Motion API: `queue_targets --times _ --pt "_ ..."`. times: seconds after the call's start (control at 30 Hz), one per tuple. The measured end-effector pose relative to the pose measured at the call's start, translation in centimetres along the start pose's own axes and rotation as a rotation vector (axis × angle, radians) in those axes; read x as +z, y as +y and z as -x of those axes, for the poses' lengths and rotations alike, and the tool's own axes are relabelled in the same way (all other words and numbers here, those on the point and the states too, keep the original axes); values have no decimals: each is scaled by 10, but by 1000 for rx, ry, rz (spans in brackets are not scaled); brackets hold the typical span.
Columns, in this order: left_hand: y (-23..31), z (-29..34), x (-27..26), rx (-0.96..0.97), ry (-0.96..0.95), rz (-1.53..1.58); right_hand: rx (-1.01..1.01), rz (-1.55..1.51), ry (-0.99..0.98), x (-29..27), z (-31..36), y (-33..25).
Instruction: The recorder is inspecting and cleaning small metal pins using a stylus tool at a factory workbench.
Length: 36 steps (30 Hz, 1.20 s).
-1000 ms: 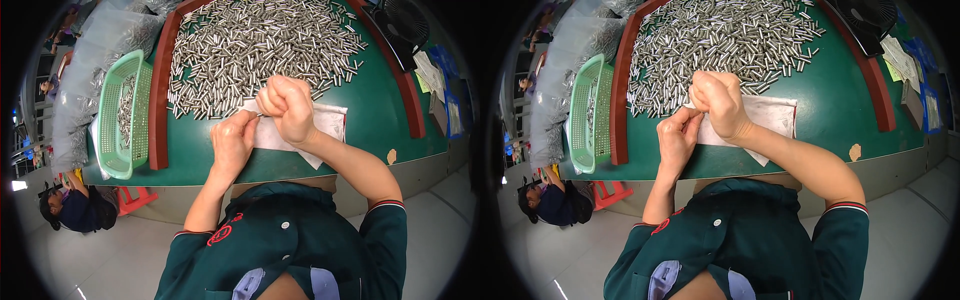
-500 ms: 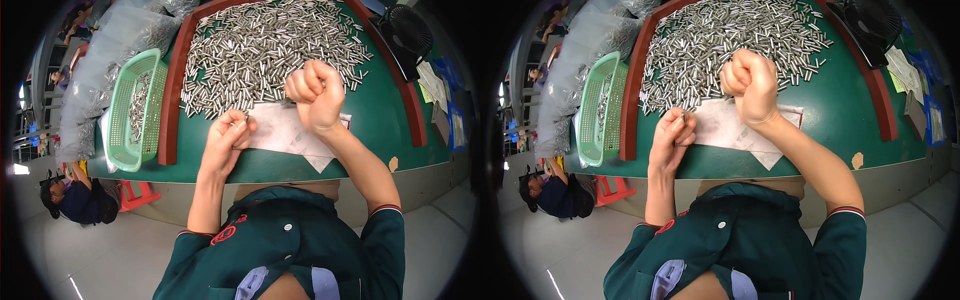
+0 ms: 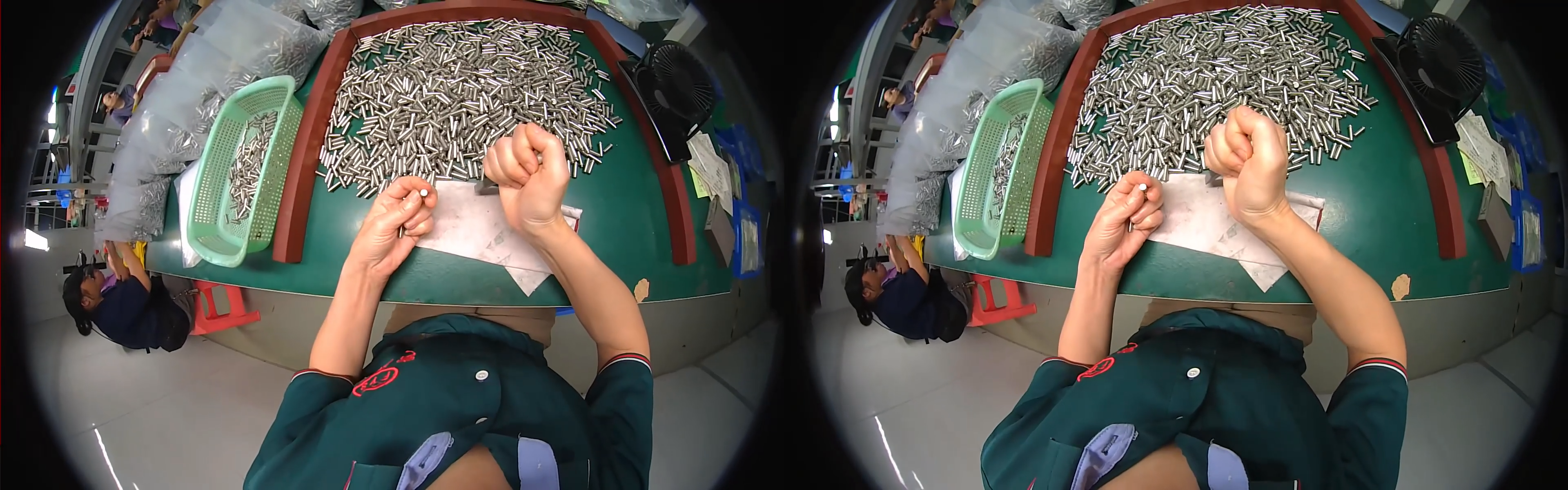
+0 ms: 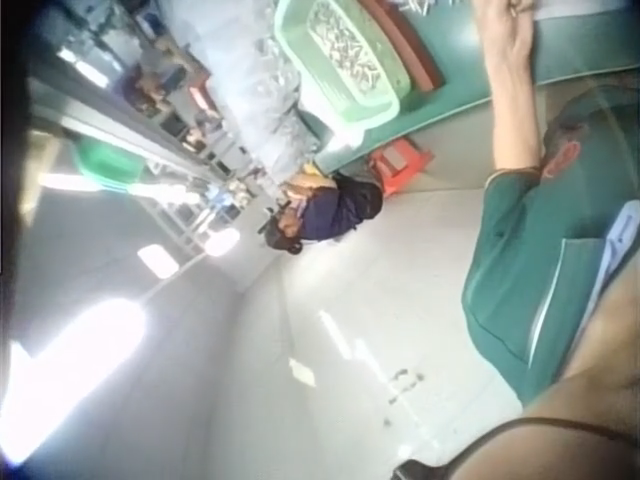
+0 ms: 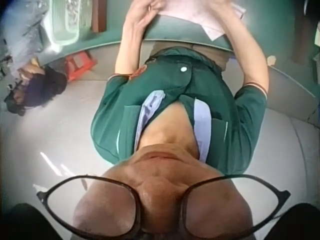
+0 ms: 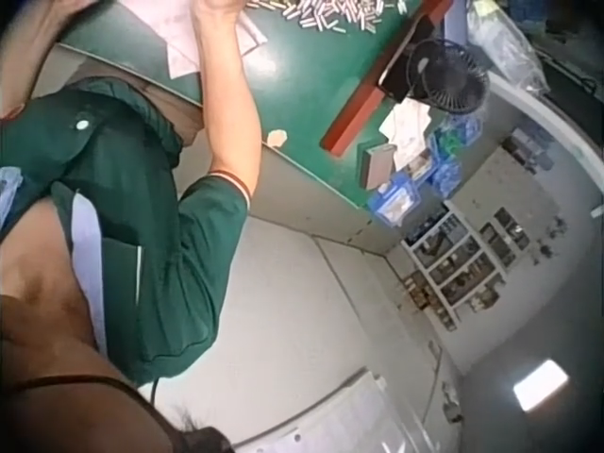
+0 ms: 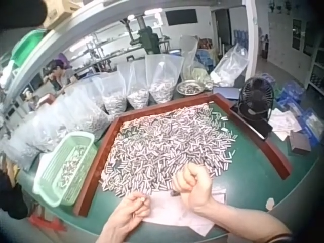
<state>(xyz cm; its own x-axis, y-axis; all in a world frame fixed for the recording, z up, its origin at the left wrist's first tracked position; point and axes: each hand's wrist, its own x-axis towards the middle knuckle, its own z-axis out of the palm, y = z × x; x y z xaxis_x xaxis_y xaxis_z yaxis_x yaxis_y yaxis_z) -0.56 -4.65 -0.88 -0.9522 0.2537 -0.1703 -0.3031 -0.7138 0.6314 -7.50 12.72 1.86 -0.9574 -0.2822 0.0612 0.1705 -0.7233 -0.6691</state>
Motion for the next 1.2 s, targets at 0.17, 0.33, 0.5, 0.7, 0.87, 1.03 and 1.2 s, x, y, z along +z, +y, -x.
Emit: queue_targets --times 0.17,0.33,0.5,0.7,0.87,1.03,1.2 --pt "9 -1 13 -33 62 59 -71 -30 27 1 -3 -9" --pt "28 -27 20 13 113 -417 -101 -70 56 -2 -5 -13" --pt "38 -71 23 362 279 -1367 -100 -54 44 -1 -4 -12" --pt "38 -94 31 419 362 -1768 -87 -47 58 -2 -4 -12" --pt "38 -101 30 457 380 -1752 -85 -39 62 -2 -4 -12" --pt "61 -84 26 32 106 -408 -66 26 24 -5 -4 -14" --pt "55 -55 14 -117 129 413 -65 38 20 -4 -4 -13"
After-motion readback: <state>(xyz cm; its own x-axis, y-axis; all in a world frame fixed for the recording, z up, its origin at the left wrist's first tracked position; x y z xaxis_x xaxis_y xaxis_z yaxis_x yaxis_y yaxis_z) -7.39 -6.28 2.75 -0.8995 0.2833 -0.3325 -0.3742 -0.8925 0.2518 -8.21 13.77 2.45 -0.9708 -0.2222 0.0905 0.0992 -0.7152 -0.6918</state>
